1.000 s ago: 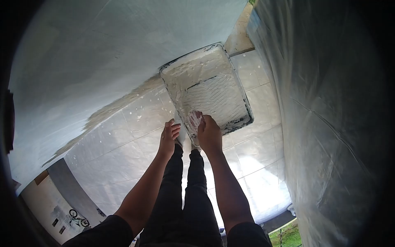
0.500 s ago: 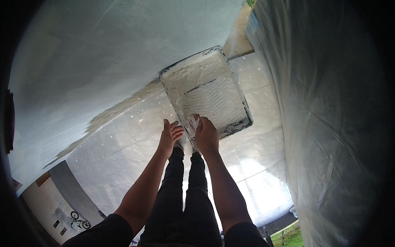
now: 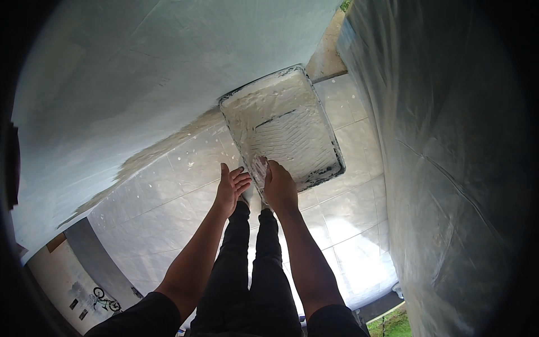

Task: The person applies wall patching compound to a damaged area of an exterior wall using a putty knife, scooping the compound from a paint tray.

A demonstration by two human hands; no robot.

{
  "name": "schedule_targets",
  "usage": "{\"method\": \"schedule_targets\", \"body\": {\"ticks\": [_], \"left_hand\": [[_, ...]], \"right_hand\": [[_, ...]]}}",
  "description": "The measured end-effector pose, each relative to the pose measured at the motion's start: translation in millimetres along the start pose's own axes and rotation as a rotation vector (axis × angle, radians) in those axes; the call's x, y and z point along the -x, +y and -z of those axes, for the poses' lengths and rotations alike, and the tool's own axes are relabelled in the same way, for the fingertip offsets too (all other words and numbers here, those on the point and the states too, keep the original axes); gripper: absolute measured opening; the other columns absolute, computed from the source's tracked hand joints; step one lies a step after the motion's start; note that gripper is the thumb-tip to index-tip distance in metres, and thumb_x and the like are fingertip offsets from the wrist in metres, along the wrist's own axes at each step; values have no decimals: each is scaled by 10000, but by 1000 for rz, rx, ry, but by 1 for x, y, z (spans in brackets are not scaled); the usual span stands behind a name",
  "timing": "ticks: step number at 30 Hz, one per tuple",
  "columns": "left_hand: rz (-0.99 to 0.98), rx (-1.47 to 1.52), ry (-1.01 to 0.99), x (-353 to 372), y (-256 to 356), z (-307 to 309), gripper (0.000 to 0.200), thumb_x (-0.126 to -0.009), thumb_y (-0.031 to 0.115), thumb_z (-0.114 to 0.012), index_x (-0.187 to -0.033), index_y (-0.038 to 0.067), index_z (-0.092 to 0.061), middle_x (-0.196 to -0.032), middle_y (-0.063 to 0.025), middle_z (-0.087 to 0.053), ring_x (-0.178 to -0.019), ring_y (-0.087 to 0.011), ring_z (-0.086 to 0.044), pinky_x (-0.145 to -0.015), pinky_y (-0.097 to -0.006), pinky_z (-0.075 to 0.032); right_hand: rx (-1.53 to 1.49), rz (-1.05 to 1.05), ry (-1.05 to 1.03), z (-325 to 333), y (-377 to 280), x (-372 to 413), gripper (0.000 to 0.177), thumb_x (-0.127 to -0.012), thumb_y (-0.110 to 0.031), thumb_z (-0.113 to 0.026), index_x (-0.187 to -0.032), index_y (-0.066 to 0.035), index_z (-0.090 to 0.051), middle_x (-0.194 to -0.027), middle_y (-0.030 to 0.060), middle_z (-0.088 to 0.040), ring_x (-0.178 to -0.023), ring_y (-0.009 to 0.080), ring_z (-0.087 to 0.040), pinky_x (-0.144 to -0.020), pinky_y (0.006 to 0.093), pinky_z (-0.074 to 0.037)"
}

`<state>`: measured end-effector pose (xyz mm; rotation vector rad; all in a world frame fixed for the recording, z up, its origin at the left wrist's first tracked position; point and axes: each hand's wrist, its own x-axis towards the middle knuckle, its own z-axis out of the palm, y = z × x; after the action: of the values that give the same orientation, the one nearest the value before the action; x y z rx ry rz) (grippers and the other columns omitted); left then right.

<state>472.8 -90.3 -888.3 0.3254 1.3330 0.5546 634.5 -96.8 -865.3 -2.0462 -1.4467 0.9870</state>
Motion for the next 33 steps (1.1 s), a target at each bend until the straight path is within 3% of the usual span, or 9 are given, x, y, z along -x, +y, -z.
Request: {"method": "schedule_targets", "body": {"ticks": [5,8,12,15,16,19,21,29,33], "left_hand": [[10,30,-5,-1,-1,3,1110,-918,811,-198,-1486,-142,-238,-1408,-313,-462,-1321,-342,-480,-1142,-421,-343],[13,44,-4,-3,-4,2,1110,-918,811,-201,-1484,-143,-243,-1401,-311,-469,-1315,-339,-485,-1136,-421,-351],[10,36,-15,-2,-2,3,1105,-921,806,-204,-1482,-146,-245,-1389,-307,-480,-1307,-337,-492,-1133,-418,-357],[8,53,9,-2,-2,1,1103,-921,806,-203,-1482,-143,-247,-1389,-305,-480,-1305,-338,-493,-1140,-420,-348],[7,53,9,-1,-1,1,1103,-921,806,-203,-1482,-143,-247,-1389,-305,-480,-1305,-338,-493,-1140,-420,-348],[17,39,4,-1,0,2,1103,-920,808,-207,-1482,-141,-250,-1395,-308,-475,-1309,-338,-489,-1145,-421,-341],[20,42,5,-2,0,1,1105,-918,811,-208,-1484,-137,-250,-1402,-306,-472,-1312,-336,-486,-1147,-419,-338],[32,23,-9,-2,0,3,1104,-914,816,-202,-1487,-125,-258,-1392,-288,-489,-1301,-328,-494,-1147,-419,-335],[26,45,-19,-3,-2,3,1107,-915,816,-203,-1487,-130,-251,-1386,-285,-494,-1303,-327,-492,-1147,-418,-334]], "right_hand": [[-81,12,166,6,7,-5,247,-951,-106,-544,-1157,4,-622,-1020,248,-673,-957,423,-662,-808,451,-523],[50,-111,-104,8,9,-11,270,-957,-137,-523,-1179,-16,-617,-1058,226,-675,-989,415,-654,-841,467,-532],[42,-82,111,17,1,-23,255,-955,-147,-509,-1144,-18,-620,-1045,230,-675,-984,422,-650,-841,486,-525],[92,-39,111,5,7,-34,236,-930,-138,-535,-1099,-5,-630,-967,254,-679,-912,436,-665,-774,492,-522],[118,-149,-92,8,5,-35,253,-921,-165,-535,-1096,-16,-641,-953,252,-684,-919,435,-665,-788,498,-527],[159,-215,-80,22,-6,-46,244,-932,-180,-495,-1084,-44,-629,-986,219,-690,-933,422,-665,-799,511,-529],[138,-165,73,22,-2,-60,238,-938,-199,-499,-1078,-61,-634,-982,218,-689,-914,427,-664,-780,517,-527],[141,8,-254,14,5,-74,214,-947,-186,-544,-1099,-63,-630,-961,224,-684,-913,427,-656,-793,514,-512],[39,-10,-109,23,-1,-21,234,-949,-191,-575,-1115,-36,-633,-914,245,-676,-877,439,-656,-749,482,-513]]}}
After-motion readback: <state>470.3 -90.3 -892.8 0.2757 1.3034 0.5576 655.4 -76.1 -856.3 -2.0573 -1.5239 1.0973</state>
